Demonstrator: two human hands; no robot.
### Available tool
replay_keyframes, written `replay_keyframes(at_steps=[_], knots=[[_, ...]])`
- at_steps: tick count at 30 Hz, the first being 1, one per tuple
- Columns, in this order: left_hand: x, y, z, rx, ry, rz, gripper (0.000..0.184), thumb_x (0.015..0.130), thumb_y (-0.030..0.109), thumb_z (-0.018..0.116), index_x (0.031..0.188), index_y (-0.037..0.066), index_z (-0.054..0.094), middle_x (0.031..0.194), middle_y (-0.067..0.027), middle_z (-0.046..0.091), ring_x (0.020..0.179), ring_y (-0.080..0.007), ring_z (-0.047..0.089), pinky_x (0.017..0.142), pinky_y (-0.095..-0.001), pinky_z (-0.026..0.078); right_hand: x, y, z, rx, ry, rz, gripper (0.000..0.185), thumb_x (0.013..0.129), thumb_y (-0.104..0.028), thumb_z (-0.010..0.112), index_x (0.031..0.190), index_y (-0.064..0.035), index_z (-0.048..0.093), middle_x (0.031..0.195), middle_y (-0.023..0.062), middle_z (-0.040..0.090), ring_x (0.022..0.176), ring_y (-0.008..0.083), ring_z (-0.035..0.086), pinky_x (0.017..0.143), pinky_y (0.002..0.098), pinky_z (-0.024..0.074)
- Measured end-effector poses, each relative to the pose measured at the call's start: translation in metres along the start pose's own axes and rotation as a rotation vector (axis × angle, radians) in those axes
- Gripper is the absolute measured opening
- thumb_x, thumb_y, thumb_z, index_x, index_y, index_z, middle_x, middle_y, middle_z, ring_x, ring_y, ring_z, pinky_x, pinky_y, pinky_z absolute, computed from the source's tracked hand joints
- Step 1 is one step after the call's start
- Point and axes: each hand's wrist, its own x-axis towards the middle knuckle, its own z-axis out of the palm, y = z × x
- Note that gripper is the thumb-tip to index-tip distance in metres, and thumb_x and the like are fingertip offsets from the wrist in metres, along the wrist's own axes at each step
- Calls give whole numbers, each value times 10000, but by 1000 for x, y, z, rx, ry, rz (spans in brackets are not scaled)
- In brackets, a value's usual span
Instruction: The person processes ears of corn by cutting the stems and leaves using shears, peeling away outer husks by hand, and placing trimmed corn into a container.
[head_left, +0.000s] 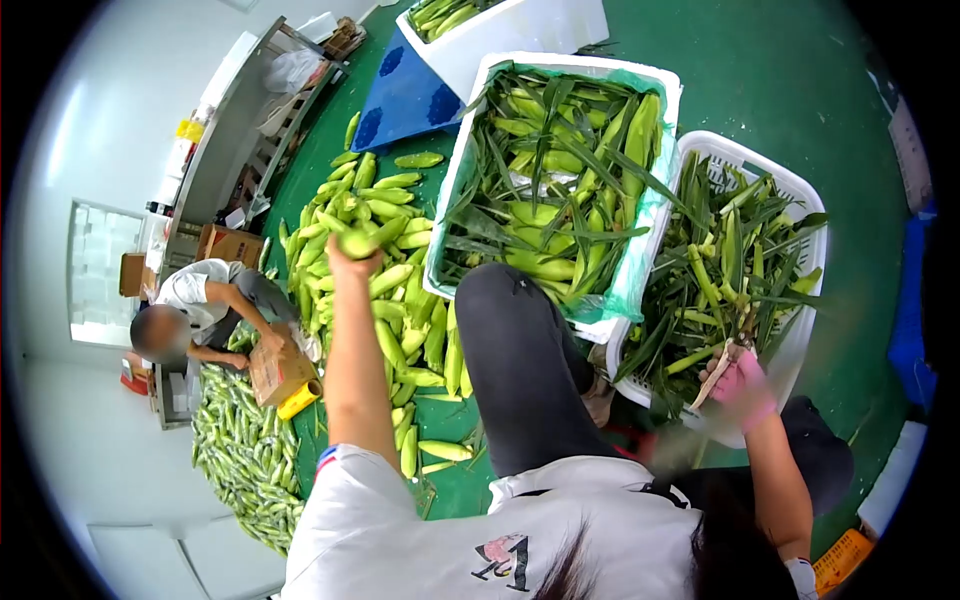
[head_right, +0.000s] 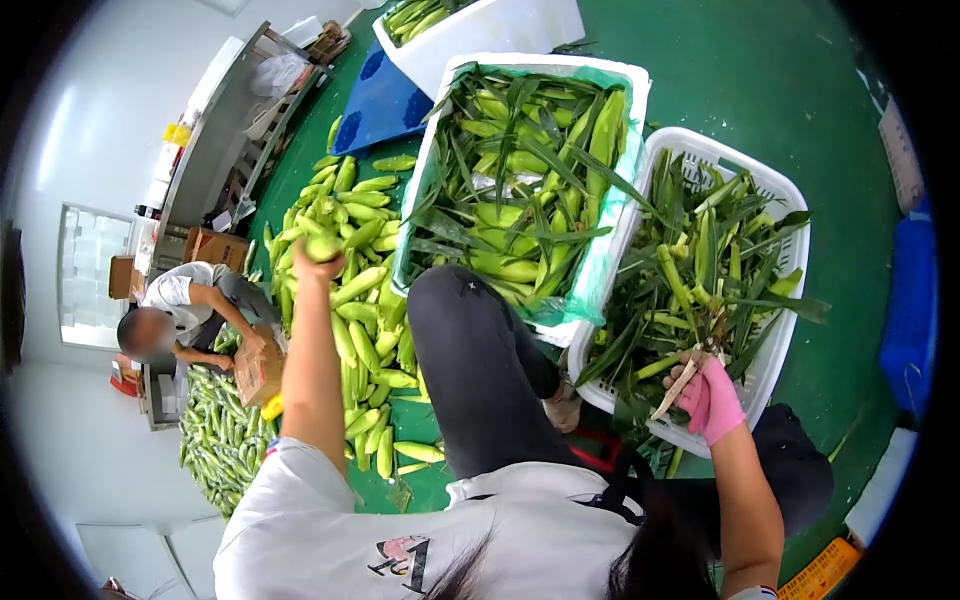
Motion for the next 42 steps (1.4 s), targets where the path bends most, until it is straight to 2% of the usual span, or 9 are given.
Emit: replay_keyframes(at_steps=[4,9,12,14,24,29,32,35,42], knots=[[52,29,0,-321,-238,76,622,964,541,407,1206,-5,581,1040,-109,685,831,-205,614,722,-300,522,3,2,-3,28,27,32,430,922,-367,618,1172,-22,561,929,97,666,873,285,679,786,405,555],[-17,-149,153,869,-983,-218,237,938,77,487,1079,17,668,918,-78,710,833,-155,682,716,-265,548,10,-7,5,28,64,20,407,914,-368,625,1139,-34,568,972,119,662,919,297,679,817,423,558],[-3,-292,194,2309,-975,737,233,862,208,604,991,69,739,1076,-168,714,930,-323,695,830,-431,549,13,-6,4,89,41,8,397,912,-354,638,1145,-41,564,965,121,663,912,287,675,822,405,551],[5,-346,209,2094,-881,970,340,880,300,629,1101,57,715,1147,-213,679,1082,-364,643,915,-438,513,7,-11,6,78,-48,-26,382,915,-335,641,1159,-53,558,970,114,664,914,280,675,827,393,548],[-131,-340,225,1042,-905,-407,685,883,528,651,1353,37,555,1240,-168,636,1042,-317,650,964,-489,474,-44,-38,2,188,9,-155,342,985,-264,510,1236,-34,550,1015,92,672,997,253,659,918,391,517],[-261,-345,127,761,-901,-156,756,821,293,784,1411,76,363,1145,-107,592,1053,-269,595,830,-385,538,-62,-54,13,-130,-64,-354,539,810,-186,694,1279,-8,497,1007,51,603,895,136,586,773,276,492],[-311,-356,99,968,-1105,84,696,793,158,784,1386,41,440,1172,-106,617,1071,-212,586,924,-317,468,-61,-58,9,-933,304,-940,730,710,-255,790,1305,23,471,1118,159,580,1014,320,591,897,400,487],[-338,-356,94,1201,-1354,307,603,786,123,778,1308,1,503,1176,-101,629,1076,-182,587,952,-308,453,-76,-76,11,-1196,441,-905,825,666,-278,813,1342,17,443,1191,223,545,1140,411,527,1005,455,432],[-337,-338,92,1368,-1531,-12,521,990,356,594,1338,-23,508,1030,-89,656,865,-140,615,779,-276,507,-72,-75,-18,-1267,370,-894,836,677,-391,793,1324,32,473,1187,229,552,1131,400,539,1000,446,452]])
